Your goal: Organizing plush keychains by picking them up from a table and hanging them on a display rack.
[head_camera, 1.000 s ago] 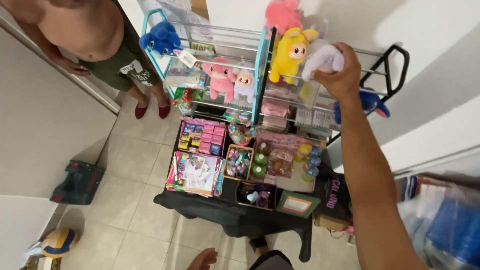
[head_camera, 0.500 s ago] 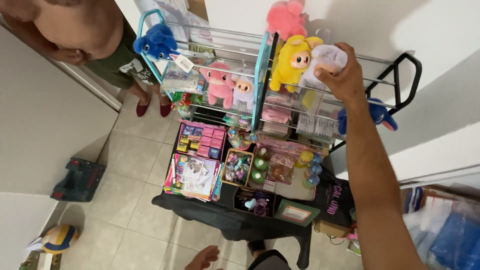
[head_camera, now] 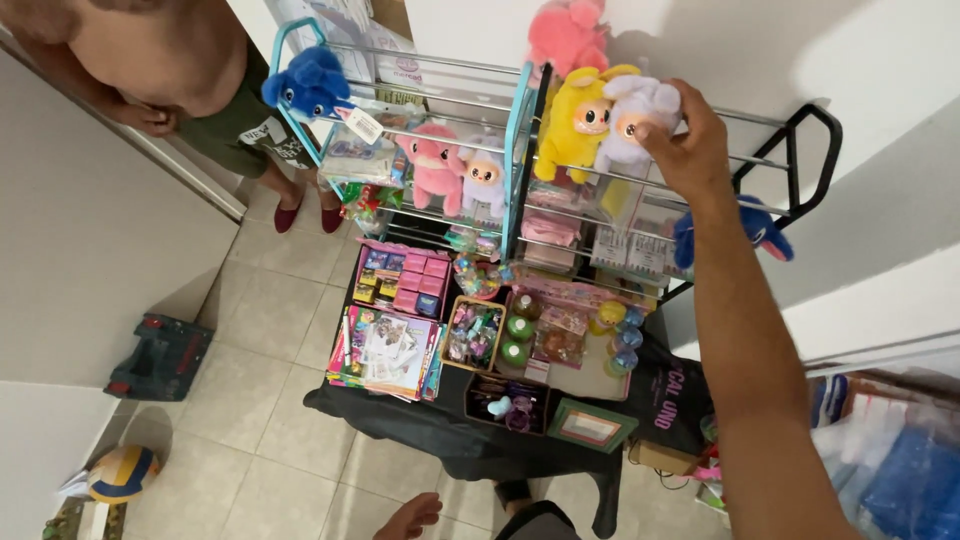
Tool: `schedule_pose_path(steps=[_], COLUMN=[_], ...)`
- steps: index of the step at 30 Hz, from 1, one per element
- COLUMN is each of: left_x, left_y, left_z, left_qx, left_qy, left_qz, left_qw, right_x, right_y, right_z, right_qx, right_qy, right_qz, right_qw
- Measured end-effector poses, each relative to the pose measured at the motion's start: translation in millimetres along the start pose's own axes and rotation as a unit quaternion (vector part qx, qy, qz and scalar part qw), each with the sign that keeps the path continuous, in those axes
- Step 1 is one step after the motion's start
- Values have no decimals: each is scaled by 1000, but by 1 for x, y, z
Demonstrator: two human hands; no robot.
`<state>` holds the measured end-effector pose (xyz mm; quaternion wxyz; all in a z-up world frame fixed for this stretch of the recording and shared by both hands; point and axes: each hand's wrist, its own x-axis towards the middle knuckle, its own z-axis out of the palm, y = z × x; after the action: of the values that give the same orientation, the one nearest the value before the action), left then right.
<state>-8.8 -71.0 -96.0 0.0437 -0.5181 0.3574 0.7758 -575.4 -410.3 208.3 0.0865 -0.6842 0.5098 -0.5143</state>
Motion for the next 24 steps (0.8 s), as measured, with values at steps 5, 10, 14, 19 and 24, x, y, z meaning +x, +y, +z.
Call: schedule_pose_path(steps=[5, 10, 14, 19, 24], left_x=[3, -10, -18, -13, -3], left_y=[-24, -8, 1, -4, -21], left_z=[0, 7, 8, 12, 10], left_qx=[-61, -24, -33, -13, -46], left_qy=[-2, -1, -36, -5, -9], left_qz=[10, -26, -3, 10, 33], left_qw=[998, 999, 999, 1000, 998], right_x=[-14, -22, -22, 0, 16], right_y=[-20, -4, -8, -10, -2], right_z=[-9, -16, -11, -16, -13], right_qx=[-36, -40, -91, -97, -93], right_qy=[-22, -26, 35, 35, -28], right_qz=[56, 32, -40, -75, -68], right_qw=[998, 998, 994, 992, 993])
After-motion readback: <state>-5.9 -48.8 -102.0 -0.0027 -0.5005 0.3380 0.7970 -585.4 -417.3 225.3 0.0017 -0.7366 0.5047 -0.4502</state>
